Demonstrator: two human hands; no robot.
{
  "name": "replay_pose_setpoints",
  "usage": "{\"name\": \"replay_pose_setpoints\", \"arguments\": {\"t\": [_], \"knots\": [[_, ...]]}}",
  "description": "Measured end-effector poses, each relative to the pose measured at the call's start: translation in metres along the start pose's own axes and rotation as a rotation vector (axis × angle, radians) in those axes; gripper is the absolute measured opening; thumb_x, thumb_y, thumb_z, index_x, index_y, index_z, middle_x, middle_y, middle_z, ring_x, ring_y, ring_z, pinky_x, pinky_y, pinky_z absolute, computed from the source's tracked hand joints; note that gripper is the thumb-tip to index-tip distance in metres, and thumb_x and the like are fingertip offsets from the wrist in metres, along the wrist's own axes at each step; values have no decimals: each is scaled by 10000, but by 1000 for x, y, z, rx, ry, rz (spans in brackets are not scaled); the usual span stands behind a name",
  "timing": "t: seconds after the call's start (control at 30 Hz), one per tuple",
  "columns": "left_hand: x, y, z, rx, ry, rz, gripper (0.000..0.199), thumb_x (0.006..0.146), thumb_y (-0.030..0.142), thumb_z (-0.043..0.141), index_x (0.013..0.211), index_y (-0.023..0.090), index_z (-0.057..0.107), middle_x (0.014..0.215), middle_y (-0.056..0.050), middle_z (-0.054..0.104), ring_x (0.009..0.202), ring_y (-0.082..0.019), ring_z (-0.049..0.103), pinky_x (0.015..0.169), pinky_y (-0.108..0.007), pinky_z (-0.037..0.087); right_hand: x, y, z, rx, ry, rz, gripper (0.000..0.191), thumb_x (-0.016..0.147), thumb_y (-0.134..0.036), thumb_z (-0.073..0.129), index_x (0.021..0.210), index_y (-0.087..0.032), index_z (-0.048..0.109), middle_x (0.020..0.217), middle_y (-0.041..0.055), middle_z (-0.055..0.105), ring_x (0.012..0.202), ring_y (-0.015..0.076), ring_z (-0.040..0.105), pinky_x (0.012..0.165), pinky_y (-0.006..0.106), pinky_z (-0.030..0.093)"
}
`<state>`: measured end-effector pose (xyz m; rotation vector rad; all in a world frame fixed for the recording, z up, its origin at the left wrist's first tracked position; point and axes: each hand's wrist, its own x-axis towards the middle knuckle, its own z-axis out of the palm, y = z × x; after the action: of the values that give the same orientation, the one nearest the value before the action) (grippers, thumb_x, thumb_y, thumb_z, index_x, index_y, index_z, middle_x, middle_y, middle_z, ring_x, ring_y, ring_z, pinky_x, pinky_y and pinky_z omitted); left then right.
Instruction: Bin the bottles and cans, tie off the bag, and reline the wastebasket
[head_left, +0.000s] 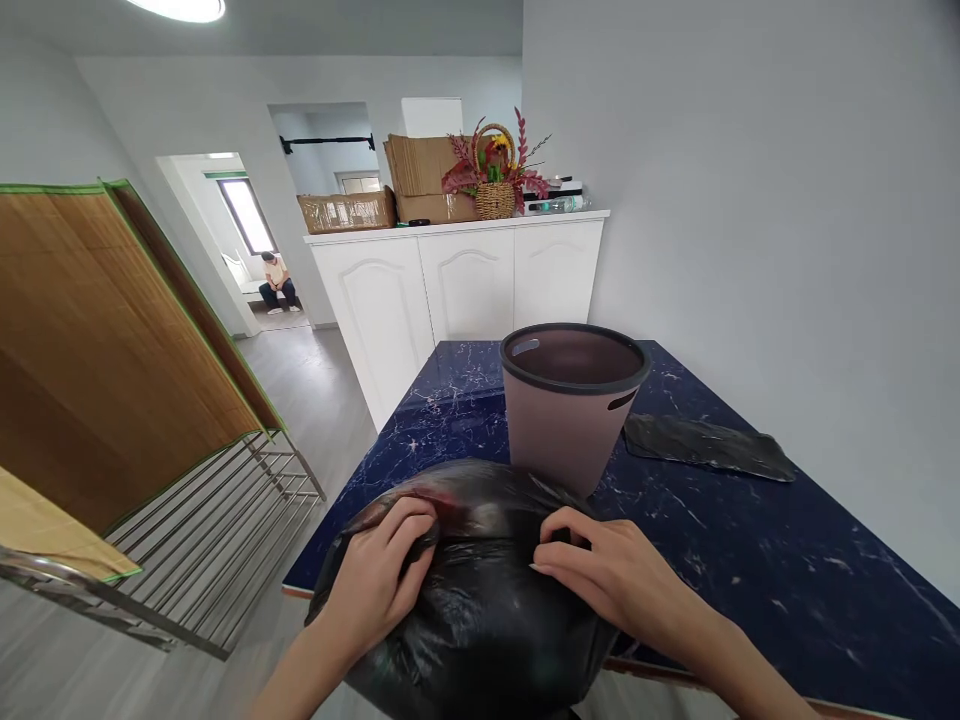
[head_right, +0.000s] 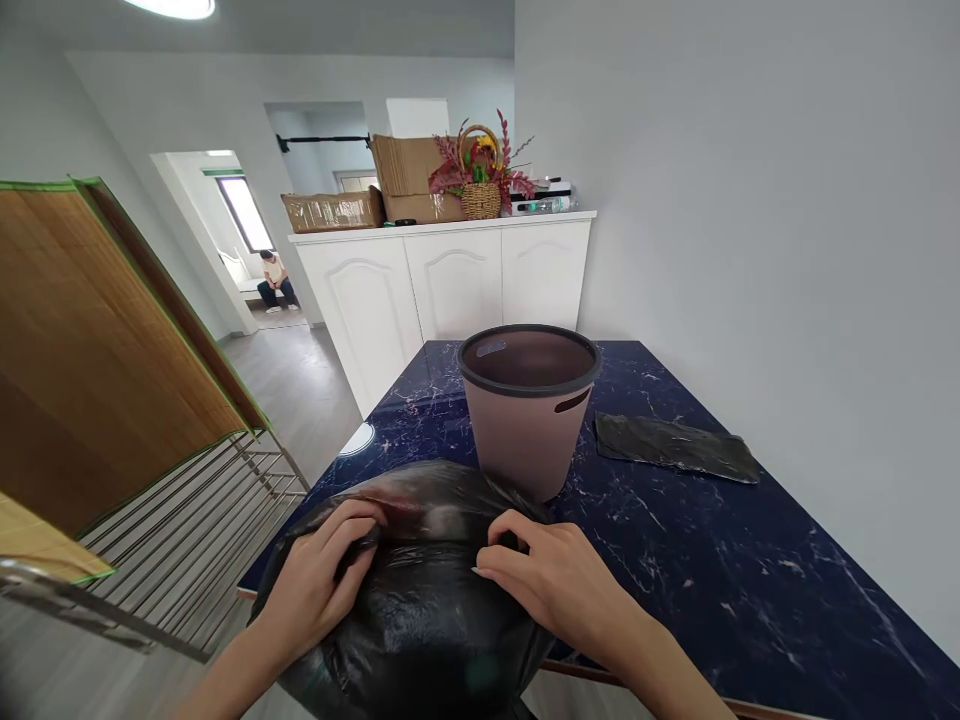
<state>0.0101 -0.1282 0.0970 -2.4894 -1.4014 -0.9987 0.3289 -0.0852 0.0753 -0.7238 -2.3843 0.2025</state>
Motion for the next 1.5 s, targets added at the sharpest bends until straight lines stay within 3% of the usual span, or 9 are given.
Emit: {"name": "replay_pose_setpoints", "arguments": {"t": [0.5,0.67,0.87,0.97,1.07,1.17,1.3,1.43,1.5], "knots": [[38,-23,27,172,-348,7,150,1066,236,478,1137,236,611,1391,-99,657,1024,-263,754,814,-381,606,-11,33,26,13,-79,117,353,1155,-327,432,1044,-267,762,1453,108,664,765,187,729,653,351,574],[55,-10,19,-208,-187,-203,214,1116,336,410,1057,237,591,1150,-66,702,997,-224,684,889,-358,518,-3,23,9,450,91,304,322,1139,-441,502,1022,-269,747,1270,102,741,684,153,678,677,327,563],[67,23,6,-697,123,-607,182,1049,394,478,949,243,499,757,55,455,668,-138,452,657,-268,400,29,-1,-28,842,377,467,303,1095,-503,603,959,-247,689,787,4,738,713,161,688,711,269,563],[74,41,-2,-836,152,-587,176,954,355,556,1091,255,508,763,73,451,619,-123,422,616,-252,387,47,-12,-41,828,418,431,287,1084,-487,622,955,-246,709,834,12,762,790,171,719,749,270,574],[83,58,-6,-715,-9,-455,462,895,393,724,1303,266,550,916,28,620,787,-163,594,729,-277,487,65,-24,-49,783,436,352,221,1066,-438,654,997,-249,744,973,28,793,922,190,752,871,305,589],[93,70,-4,-572,-157,-351,418,888,456,799,1222,239,672,991,-12,706,875,-199,643,772,-297,507,81,-33,-55,746,417,234,140,1055,-355,667,1018,-258,762,1097,27,793,1058,195,743,974,326,578],[101,68,-2,-486,-129,-334,382,1011,502,638,810,182,695,747,0,642,704,-161,547,633,-280,435,85,-31,-54,821,338,200,141,1042,-341,688,1161,-287,740,1250,25,766,1216,201,704,1084,361,553],[104,61,-10,-569,-106,-370,321,1009,476,654,898,190,751,813,-1,708,747,-168,594,663,-269,482,75,-26,-36,922,135,280,755,865,-367,895,1534,-325,548,1538,46,638,1433,258,588,1232,446,462],[103,61,-14,-564,-113,-384,321,1007,472,660,874,196,755,792,0,709,732,-167,601,643,-262,484,75,-30,-22,916,65,312,719,855,-373,896,1505,-295,597,1487,58,673,1377,281,627,1191,452,491]]}}
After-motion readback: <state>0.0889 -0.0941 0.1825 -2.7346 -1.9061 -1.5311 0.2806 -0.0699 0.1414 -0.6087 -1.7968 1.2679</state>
